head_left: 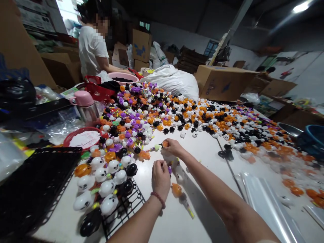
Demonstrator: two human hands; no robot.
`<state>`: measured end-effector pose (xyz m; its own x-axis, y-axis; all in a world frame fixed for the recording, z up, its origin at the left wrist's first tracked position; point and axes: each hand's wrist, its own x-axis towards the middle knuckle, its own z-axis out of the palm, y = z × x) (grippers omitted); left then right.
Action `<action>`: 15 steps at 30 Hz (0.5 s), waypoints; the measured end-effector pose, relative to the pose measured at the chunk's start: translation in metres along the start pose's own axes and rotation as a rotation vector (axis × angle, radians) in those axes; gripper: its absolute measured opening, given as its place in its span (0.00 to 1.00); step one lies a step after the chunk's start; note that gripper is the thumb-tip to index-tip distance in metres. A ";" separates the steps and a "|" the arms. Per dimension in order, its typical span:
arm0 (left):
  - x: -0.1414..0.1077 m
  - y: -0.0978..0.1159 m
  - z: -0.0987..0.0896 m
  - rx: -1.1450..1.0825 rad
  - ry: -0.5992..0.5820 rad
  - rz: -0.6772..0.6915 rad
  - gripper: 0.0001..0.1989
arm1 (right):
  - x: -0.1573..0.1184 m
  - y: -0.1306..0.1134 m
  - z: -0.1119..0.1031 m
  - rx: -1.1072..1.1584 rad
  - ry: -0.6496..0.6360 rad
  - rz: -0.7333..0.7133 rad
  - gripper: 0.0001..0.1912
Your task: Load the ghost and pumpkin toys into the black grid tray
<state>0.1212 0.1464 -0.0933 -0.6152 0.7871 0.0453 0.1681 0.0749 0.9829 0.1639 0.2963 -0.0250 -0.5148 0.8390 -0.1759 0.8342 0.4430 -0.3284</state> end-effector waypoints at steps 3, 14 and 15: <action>0.000 0.000 0.000 0.004 0.004 -0.004 0.08 | -0.007 0.009 -0.015 0.117 0.139 0.037 0.11; 0.002 0.000 0.000 0.038 -0.011 -0.027 0.07 | -0.001 -0.013 0.026 0.072 0.020 -0.299 0.12; 0.002 -0.001 0.000 0.044 -0.011 -0.034 0.06 | -0.004 -0.016 0.028 0.028 -0.020 -0.333 0.13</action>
<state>0.1196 0.1478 -0.0937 -0.6124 0.7905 0.0095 0.1809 0.1285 0.9751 0.1474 0.2771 -0.0451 -0.7624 0.6430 -0.0730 0.6138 0.6829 -0.3961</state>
